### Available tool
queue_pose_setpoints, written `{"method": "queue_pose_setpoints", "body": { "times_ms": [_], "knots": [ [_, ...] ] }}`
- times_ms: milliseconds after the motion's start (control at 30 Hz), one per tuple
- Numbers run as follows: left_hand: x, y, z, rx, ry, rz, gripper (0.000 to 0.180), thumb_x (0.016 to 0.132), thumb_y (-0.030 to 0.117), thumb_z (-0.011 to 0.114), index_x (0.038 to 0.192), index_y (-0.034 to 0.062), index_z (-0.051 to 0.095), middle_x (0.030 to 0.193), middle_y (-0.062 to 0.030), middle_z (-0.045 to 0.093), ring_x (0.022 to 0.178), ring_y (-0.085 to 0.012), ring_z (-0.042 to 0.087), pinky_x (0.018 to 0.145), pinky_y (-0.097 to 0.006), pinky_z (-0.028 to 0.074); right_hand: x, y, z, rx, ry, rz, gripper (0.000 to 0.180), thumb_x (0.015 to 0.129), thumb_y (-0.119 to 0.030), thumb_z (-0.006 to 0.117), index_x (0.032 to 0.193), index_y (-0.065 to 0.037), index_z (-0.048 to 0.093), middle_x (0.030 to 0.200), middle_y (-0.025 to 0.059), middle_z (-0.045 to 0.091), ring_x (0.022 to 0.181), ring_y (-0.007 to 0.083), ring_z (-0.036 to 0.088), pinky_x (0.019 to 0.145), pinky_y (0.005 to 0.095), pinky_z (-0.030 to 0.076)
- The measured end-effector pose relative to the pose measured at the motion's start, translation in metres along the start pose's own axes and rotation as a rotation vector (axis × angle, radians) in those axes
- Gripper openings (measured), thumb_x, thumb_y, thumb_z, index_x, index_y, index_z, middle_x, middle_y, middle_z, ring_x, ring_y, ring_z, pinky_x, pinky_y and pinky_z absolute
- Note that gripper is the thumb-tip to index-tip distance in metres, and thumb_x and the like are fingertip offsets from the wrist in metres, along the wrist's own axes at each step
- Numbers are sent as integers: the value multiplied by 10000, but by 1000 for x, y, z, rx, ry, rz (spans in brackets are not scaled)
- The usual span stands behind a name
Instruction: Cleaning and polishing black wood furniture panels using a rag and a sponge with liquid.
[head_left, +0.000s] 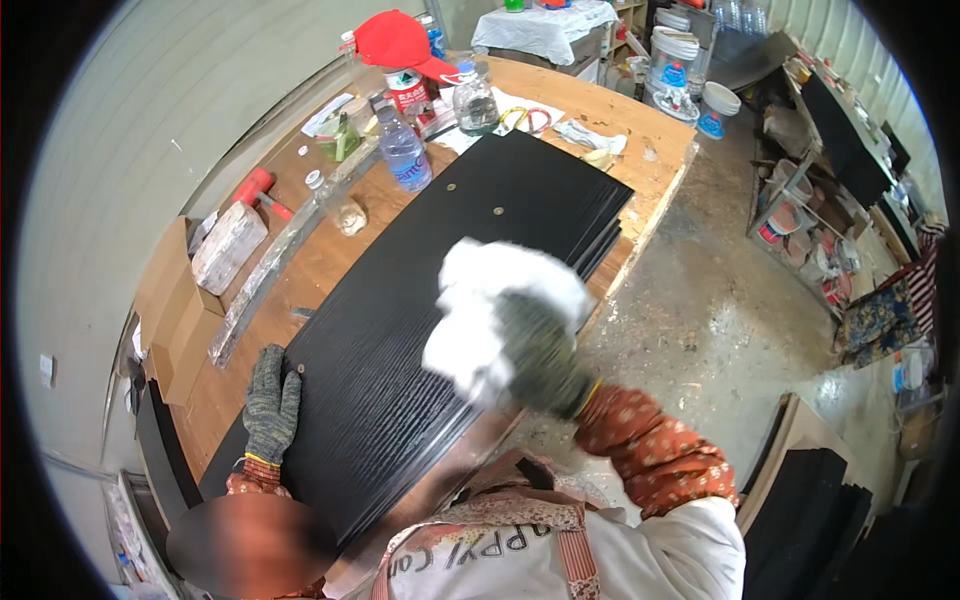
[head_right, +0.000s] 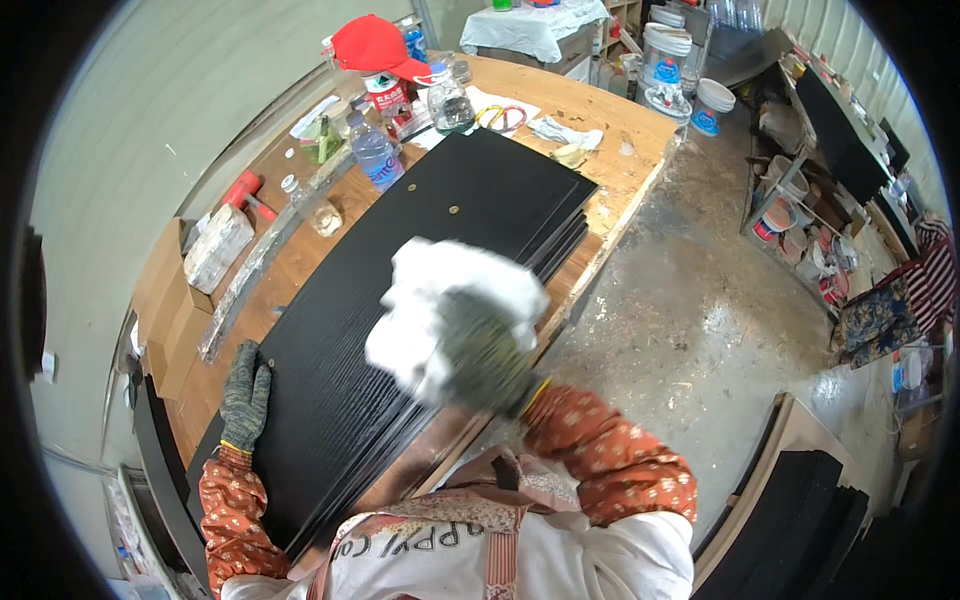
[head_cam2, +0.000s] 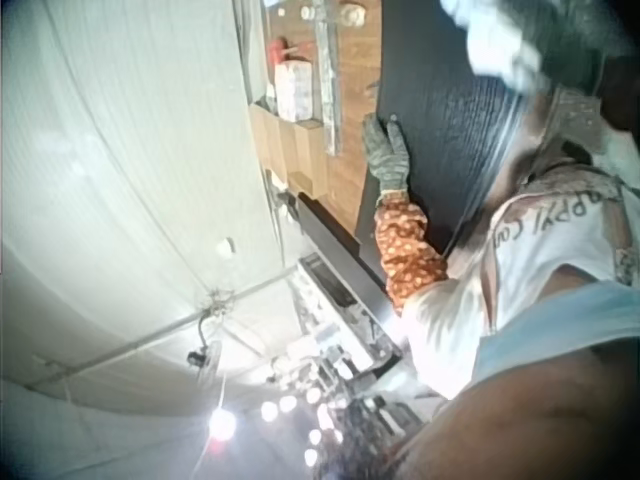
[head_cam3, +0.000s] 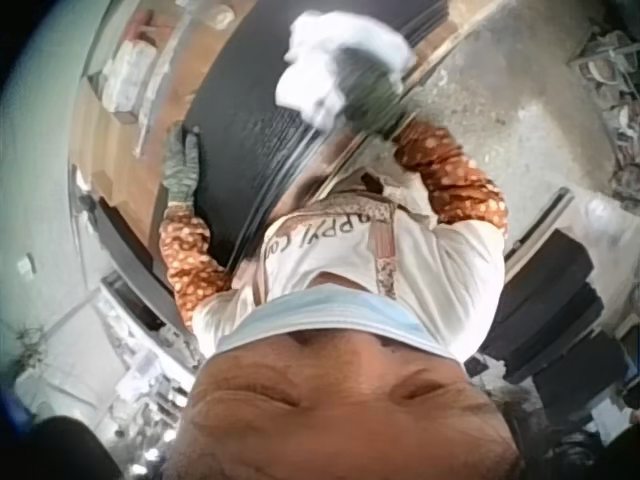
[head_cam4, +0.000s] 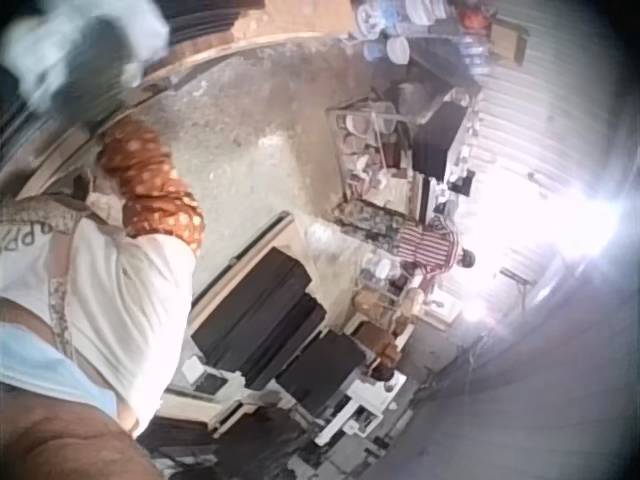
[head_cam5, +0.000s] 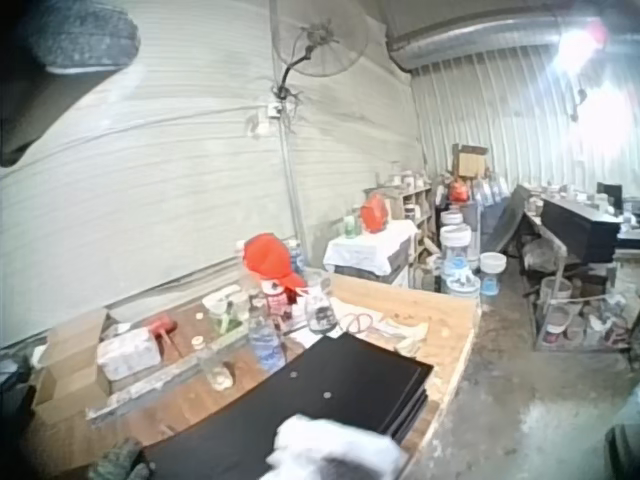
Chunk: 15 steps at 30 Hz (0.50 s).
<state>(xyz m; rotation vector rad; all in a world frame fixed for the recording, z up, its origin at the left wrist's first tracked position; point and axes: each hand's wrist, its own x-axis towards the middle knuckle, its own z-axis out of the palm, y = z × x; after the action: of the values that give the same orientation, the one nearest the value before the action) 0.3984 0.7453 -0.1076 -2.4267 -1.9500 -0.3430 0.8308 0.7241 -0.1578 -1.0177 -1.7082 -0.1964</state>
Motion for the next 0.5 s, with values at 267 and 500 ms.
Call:
{"method": "queue_pose_setpoints", "body": {
  "times_ms": [267,500],
  "knots": [
    [4,15,-2,69,32,56,516,981,308,509,1417,43,434,1425,-215,460,1339,-370,415,1132,-462,301,42,176,-78,-441,-57,692,398,933,-363,576,1024,17,648,791,255,649,794,407,652,739,466,499],
    [56,92,5,94,-8,140,547,974,318,482,1451,67,385,1449,-215,424,1356,-386,382,1150,-466,270,56,15,55,65,-461,-358,337,899,-393,576,1015,-77,594,937,96,602,832,252,591,760,361,493]
  ]
}}
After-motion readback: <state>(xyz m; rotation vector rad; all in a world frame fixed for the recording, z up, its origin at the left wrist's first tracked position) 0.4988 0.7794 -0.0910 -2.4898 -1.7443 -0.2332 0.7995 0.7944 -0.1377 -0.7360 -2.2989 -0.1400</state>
